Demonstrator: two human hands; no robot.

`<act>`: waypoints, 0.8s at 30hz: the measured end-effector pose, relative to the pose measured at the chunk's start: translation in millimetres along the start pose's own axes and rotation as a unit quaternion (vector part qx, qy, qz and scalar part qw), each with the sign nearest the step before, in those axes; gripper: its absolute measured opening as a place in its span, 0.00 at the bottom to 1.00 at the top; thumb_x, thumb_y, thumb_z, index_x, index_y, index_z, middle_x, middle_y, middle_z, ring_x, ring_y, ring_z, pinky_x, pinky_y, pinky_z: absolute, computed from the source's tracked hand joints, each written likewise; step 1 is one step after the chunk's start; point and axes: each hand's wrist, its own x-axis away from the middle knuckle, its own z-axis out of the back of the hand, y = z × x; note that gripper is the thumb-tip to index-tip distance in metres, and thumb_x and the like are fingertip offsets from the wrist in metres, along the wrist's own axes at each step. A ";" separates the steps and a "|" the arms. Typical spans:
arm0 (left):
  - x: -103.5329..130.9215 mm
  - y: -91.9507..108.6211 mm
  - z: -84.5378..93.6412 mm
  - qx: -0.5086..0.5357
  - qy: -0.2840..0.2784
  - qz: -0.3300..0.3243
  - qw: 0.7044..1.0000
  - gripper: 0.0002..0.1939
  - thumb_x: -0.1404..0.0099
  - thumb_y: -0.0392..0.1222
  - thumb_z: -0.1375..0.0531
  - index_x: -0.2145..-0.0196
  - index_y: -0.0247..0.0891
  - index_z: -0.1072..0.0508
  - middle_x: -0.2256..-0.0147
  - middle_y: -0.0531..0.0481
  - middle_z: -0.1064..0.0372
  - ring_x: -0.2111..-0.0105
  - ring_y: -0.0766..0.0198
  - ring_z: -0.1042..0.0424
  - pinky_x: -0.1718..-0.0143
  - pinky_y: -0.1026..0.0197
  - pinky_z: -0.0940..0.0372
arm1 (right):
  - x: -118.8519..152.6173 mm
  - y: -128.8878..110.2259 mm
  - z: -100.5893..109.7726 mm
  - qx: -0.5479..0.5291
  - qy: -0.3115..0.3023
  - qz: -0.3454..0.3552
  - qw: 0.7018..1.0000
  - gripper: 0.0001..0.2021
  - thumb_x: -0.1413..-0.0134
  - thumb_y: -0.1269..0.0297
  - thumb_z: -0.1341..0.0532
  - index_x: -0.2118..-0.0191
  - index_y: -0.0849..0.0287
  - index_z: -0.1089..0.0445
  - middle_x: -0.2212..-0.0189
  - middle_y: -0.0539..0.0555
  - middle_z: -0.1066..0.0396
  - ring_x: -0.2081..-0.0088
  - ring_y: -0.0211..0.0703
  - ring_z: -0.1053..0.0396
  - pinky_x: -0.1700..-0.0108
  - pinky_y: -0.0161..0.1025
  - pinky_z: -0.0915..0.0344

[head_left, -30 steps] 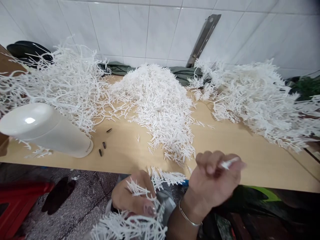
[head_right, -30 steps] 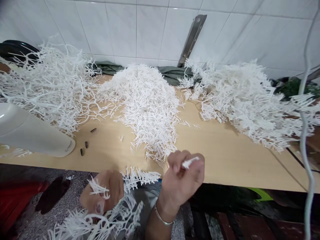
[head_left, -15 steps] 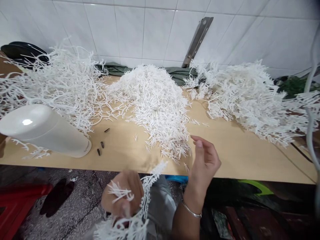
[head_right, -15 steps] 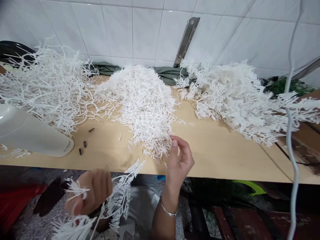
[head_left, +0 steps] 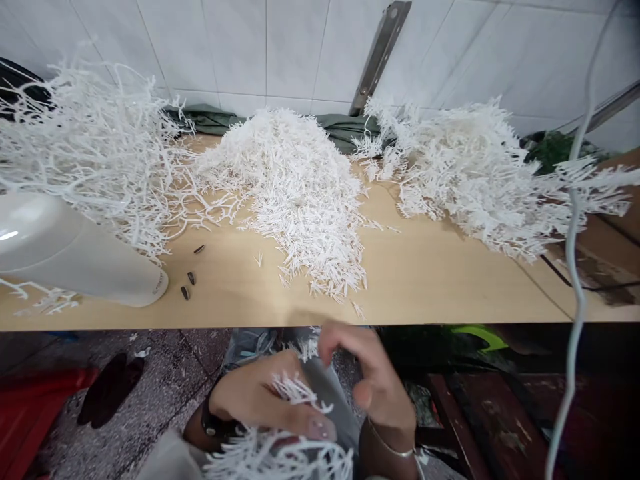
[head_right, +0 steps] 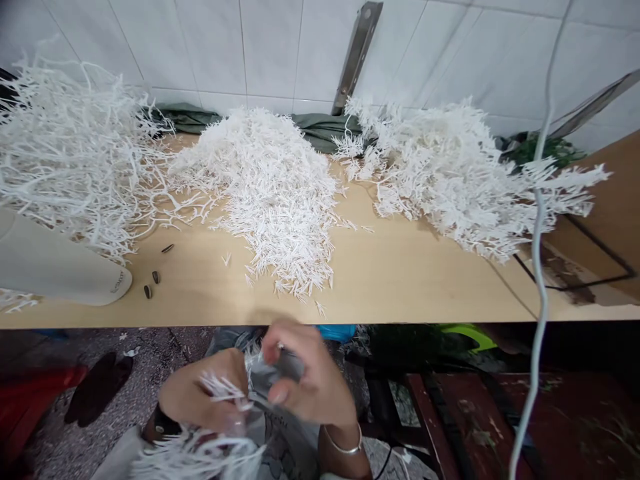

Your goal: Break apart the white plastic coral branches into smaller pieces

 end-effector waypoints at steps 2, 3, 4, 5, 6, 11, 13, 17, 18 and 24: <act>3.6 -2.7 -5.2 -0.040 -0.125 0.047 0.990 0.23 0.45 0.49 0.36 0.87 0.37 0.39 0.88 0.57 0.49 0.86 0.73 0.50 0.83 0.66 0.50 | 10.1 0.3 -7.3 0.007 -0.123 -0.024 0.992 0.32 0.50 0.30 0.55 0.76 0.58 0.40 0.79 0.47 0.42 0.77 0.33 0.44 0.74 0.34 0.47; 6.1 -5.0 -6.0 -0.048 -0.174 0.082 0.980 0.25 0.43 0.50 0.37 0.88 0.38 0.43 0.87 0.58 0.53 0.85 0.73 0.53 0.83 0.66 0.54 | 16.2 3.2 -9.7 0.016 -0.167 -0.038 0.985 0.30 0.46 0.34 0.55 0.78 0.58 0.43 0.81 0.46 0.46 0.78 0.32 0.47 0.75 0.33 0.49; 9.0 -8.3 -6.1 -0.056 -0.180 0.125 0.974 0.26 0.42 0.52 0.39 0.87 0.38 0.45 0.87 0.59 0.56 0.84 0.73 0.56 0.83 0.65 0.57 | 22.7 7.2 -11.5 0.022 -0.200 -0.051 0.978 0.28 0.42 0.38 0.54 0.79 0.58 0.46 0.82 0.45 0.50 0.79 0.31 0.49 0.75 0.33 0.51; 12.2 -12.3 -6.1 -0.061 -0.162 0.163 0.971 0.26 0.42 0.53 0.40 0.87 0.38 0.46 0.87 0.59 0.56 0.84 0.73 0.57 0.83 0.65 0.59 | 29.3 11.6 -12.8 0.025 -0.220 -0.060 0.973 0.26 0.39 0.44 0.54 0.81 0.59 0.48 0.83 0.44 0.53 0.80 0.30 0.52 0.76 0.32 0.52; 15.3 -16.9 -6.3 -0.068 -0.128 0.185 0.972 0.26 0.42 0.54 0.40 0.86 0.38 0.45 0.86 0.58 0.55 0.83 0.72 0.57 0.83 0.65 0.59 | 35.4 15.8 -14.1 0.026 -0.227 -0.064 0.972 0.26 0.38 0.47 0.53 0.82 0.59 0.49 0.84 0.44 0.55 0.80 0.30 0.53 0.77 0.32 0.53; 20.6 -34.8 -14.7 -0.176 -0.063 0.170 0.968 0.24 0.45 0.44 0.39 0.87 0.37 0.49 0.86 0.58 0.58 0.81 0.71 0.56 0.82 0.63 0.60 | 50.5 23.6 -25.3 0.092 -0.125 -0.072 0.985 0.22 0.43 0.49 0.44 0.82 0.58 0.41 0.85 0.45 0.49 0.79 0.33 0.49 0.78 0.32 0.54; 17.0 -36.0 -17.3 -0.212 -0.055 0.149 0.964 0.24 0.46 0.38 0.40 0.88 0.37 0.53 0.86 0.57 0.63 0.80 0.71 0.58 0.81 0.62 0.61 | 50.6 23.5 -29.7 0.123 -0.127 -0.091 0.980 0.21 0.43 0.52 0.43 0.81 0.59 0.42 0.84 0.46 0.47 0.78 0.33 0.46 0.77 0.33 0.55; 7.7 -34.9 -17.7 -0.188 -0.070 0.167 0.965 0.23 0.48 0.40 0.37 0.87 0.36 0.49 0.85 0.59 0.60 0.80 0.72 0.57 0.81 0.64 0.60 | 47.7 28.8 -26.7 0.092 -0.160 -0.116 0.976 0.22 0.37 0.60 0.52 0.82 0.60 0.51 0.84 0.45 0.52 0.81 0.30 0.50 0.75 0.34 0.57; 5.7 -34.4 -18.6 -0.162 -0.063 0.168 0.970 0.22 0.47 0.43 0.36 0.86 0.35 0.44 0.84 0.59 0.56 0.80 0.73 0.55 0.81 0.66 0.57 | 45.8 30.9 -23.1 0.081 -0.144 -0.116 0.979 0.23 0.36 0.60 0.53 0.83 0.59 0.52 0.85 0.45 0.54 0.81 0.30 0.51 0.75 0.34 0.57; -6.3 -23.4 -42.2 -0.077 0.133 0.039 0.987 0.14 0.38 0.49 0.40 0.66 0.35 0.24 0.62 0.45 0.27 0.58 0.58 0.33 0.53 0.61 0.39 | 19.0 27.6 8.6 0.124 -0.054 -0.120 0.984 0.17 0.37 0.59 0.51 0.77 0.59 0.44 0.79 0.47 0.43 0.75 0.33 0.42 0.71 0.33 0.49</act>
